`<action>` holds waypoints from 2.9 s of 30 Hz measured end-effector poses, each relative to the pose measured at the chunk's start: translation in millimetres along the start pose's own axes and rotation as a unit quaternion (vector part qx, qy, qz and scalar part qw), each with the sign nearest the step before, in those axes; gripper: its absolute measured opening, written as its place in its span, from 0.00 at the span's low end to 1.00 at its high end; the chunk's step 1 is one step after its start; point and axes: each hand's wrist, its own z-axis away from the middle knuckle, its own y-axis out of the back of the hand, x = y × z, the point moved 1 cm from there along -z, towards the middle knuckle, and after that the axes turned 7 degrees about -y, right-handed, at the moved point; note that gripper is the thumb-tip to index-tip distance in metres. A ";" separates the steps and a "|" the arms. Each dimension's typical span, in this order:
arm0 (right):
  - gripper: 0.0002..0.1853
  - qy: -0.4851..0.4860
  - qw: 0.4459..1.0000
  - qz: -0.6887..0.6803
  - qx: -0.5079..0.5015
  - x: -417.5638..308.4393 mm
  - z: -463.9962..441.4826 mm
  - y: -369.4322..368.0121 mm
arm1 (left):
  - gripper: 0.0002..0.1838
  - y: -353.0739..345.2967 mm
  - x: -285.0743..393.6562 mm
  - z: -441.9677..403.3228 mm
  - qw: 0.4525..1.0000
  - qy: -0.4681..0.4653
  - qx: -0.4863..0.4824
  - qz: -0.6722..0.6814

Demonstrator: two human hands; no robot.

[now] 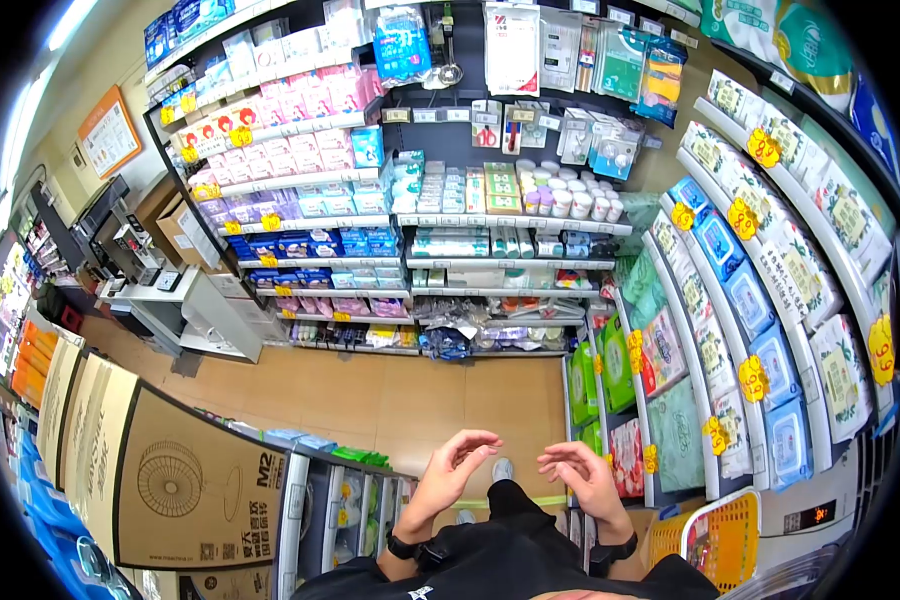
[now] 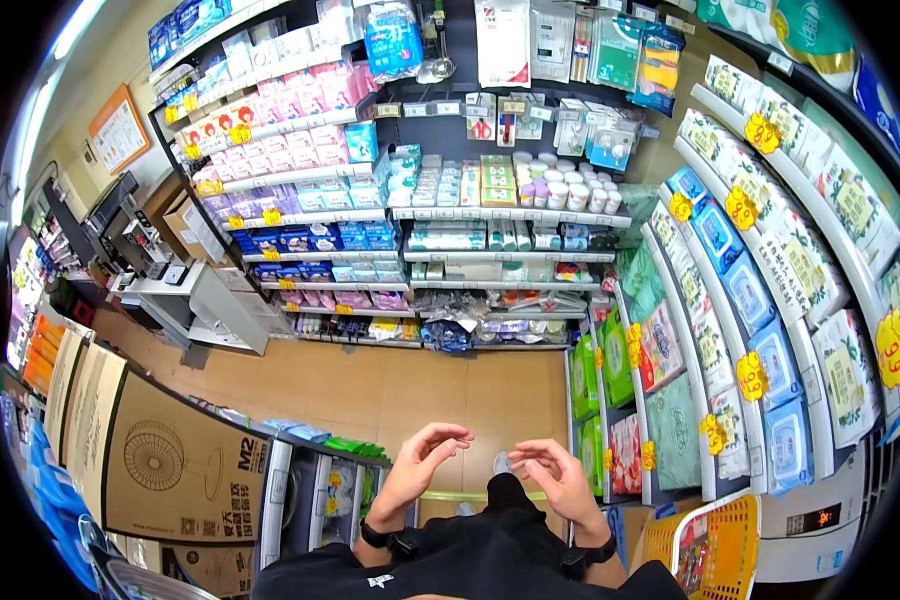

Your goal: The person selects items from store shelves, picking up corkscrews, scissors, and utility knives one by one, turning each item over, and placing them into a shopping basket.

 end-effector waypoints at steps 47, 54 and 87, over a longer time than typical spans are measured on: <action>0.15 0.019 0.997 0.029 -0.065 -80.5 -428.6 140.1 | 0.14 104.5 -9.4 -408.3 0.994 -0.034 0.092 -0.056; 0.17 0.046 0.995 0.070 -0.050 -103.4 -548.5 131.8 | 0.19 158.9 4.2 -526.6 0.990 -0.063 0.062 -0.108; 0.40 0.183 0.949 0.188 0.175 -116.8 -909.5 201.6 | 0.46 240.5 -78.3 -911.8 0.953 -0.211 0.005 -0.218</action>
